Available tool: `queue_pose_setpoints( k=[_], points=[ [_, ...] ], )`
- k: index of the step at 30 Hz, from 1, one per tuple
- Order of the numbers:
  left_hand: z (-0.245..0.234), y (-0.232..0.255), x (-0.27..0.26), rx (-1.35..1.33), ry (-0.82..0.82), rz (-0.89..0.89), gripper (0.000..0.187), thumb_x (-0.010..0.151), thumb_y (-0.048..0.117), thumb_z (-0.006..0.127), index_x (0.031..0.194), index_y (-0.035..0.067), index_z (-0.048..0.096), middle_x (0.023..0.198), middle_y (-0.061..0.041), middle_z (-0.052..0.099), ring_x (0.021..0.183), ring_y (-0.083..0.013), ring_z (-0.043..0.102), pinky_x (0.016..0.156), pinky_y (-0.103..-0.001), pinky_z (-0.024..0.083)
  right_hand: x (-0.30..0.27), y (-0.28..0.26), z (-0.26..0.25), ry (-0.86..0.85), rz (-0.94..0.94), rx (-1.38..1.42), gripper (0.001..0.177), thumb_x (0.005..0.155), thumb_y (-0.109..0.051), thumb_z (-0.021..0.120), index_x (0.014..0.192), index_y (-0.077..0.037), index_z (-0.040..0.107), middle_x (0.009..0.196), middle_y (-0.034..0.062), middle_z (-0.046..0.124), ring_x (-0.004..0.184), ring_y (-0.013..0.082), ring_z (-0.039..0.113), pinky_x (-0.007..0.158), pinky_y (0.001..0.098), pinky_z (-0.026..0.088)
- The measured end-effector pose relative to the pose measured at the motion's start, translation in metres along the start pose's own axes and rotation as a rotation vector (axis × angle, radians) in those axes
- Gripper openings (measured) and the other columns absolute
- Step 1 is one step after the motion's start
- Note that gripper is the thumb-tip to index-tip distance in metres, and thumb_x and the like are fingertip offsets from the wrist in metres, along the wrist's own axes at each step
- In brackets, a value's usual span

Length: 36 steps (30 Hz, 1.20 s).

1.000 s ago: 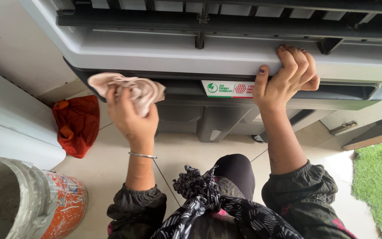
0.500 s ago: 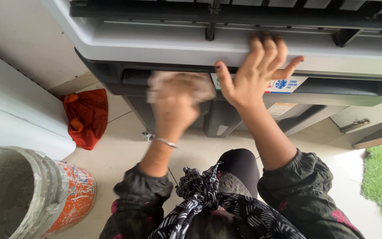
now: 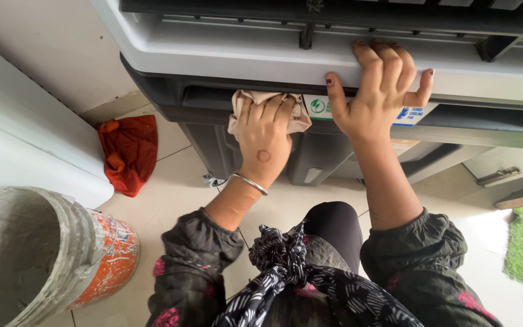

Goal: The person wipes the exterior louvers and plastic casing of an air cooler with a cloth.

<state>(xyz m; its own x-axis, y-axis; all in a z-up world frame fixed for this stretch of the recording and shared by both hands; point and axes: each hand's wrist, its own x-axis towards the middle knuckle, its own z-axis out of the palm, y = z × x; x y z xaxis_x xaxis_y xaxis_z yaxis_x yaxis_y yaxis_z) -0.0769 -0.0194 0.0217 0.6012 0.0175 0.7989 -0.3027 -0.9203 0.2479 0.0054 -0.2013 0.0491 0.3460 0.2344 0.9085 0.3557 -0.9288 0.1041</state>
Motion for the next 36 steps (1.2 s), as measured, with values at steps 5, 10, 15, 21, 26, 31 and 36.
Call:
queue_pose_setpoints(
  k=[5,10,15,21,26,31,36],
  points=[
    [-0.007,-0.036,-0.004,-0.015,-0.064,0.037,0.034,0.081,0.002,0.071,0.115,0.008,0.074,0.11,-0.007,0.073,0.105,-0.0269,0.063,0.109,-0.044,0.042,0.003,0.001,-0.006,-0.011,0.007,0.027,0.053,0.112,-0.057,0.047,0.131,-0.013,0.068,0.122,0.0044,0.056,0.133,0.0259,0.049,0.117,0.0524,0.0],
    [-0.024,-0.055,-0.002,0.09,0.005,-0.028,0.032,0.076,0.011,0.078,0.108,0.008,0.072,0.099,-0.011,0.073,0.101,-0.0311,0.067,0.112,-0.053,0.042,0.007,0.002,-0.01,-0.022,-0.005,0.074,0.053,0.112,-0.059,0.05,0.123,-0.009,0.066,0.123,0.0067,0.056,0.128,0.0268,0.049,0.113,0.052,0.009],
    [-0.048,-0.07,-0.011,0.231,-0.033,-0.12,0.044,0.081,0.016,0.079,0.121,0.005,0.065,0.112,-0.011,0.07,0.115,-0.0294,0.063,0.121,-0.059,0.029,0.009,0.006,0.0,0.037,-0.021,0.038,0.054,0.108,-0.06,0.049,0.122,-0.012,0.068,0.116,0.005,0.058,0.122,0.0248,0.05,0.111,0.0531,0.011],
    [-0.059,-0.056,-0.012,0.365,-0.134,-0.186,0.065,0.072,0.02,0.079,0.131,0.002,0.059,0.129,-0.016,0.059,0.13,-0.0317,0.054,0.111,-0.058,0.022,0.004,0.006,0.002,0.046,-0.024,0.003,0.054,0.108,-0.06,0.048,0.123,-0.013,0.07,0.116,0.0037,0.057,0.124,0.0243,0.05,0.114,0.0534,0.008],
    [-0.06,-0.061,-0.002,0.234,-0.241,-0.203,0.059,0.07,0.017,0.077,0.125,0.002,0.06,0.121,-0.015,0.06,0.124,-0.0329,0.055,0.121,-0.062,0.021,0.006,0.001,0.004,0.054,0.011,0.026,0.053,0.106,-0.059,0.05,0.12,-0.012,0.069,0.115,0.0047,0.056,0.124,0.0245,0.05,0.114,0.0539,0.007],
    [-0.038,-0.059,-0.001,0.296,-0.118,-0.136,0.051,0.067,0.012,0.073,0.113,-0.008,0.065,0.118,-0.024,0.067,0.125,-0.0441,0.057,0.125,-0.055,0.024,0.007,-0.008,0.008,0.076,0.079,0.034,0.047,0.1,-0.056,0.053,0.113,-0.013,0.067,0.115,0.0049,0.055,0.124,0.0261,0.047,0.116,0.0551,0.004],
    [-0.018,-0.042,0.003,0.299,-0.079,-0.2,0.056,0.065,0.017,0.075,0.112,-0.013,0.067,0.117,-0.03,0.066,0.122,-0.0486,0.058,0.123,-0.054,0.027,0.007,-0.009,0.011,0.082,0.087,0.02,0.047,0.097,-0.055,0.054,0.112,-0.012,0.066,0.114,0.0047,0.055,0.125,0.0261,0.047,0.116,0.0556,0.003]
  ],
)
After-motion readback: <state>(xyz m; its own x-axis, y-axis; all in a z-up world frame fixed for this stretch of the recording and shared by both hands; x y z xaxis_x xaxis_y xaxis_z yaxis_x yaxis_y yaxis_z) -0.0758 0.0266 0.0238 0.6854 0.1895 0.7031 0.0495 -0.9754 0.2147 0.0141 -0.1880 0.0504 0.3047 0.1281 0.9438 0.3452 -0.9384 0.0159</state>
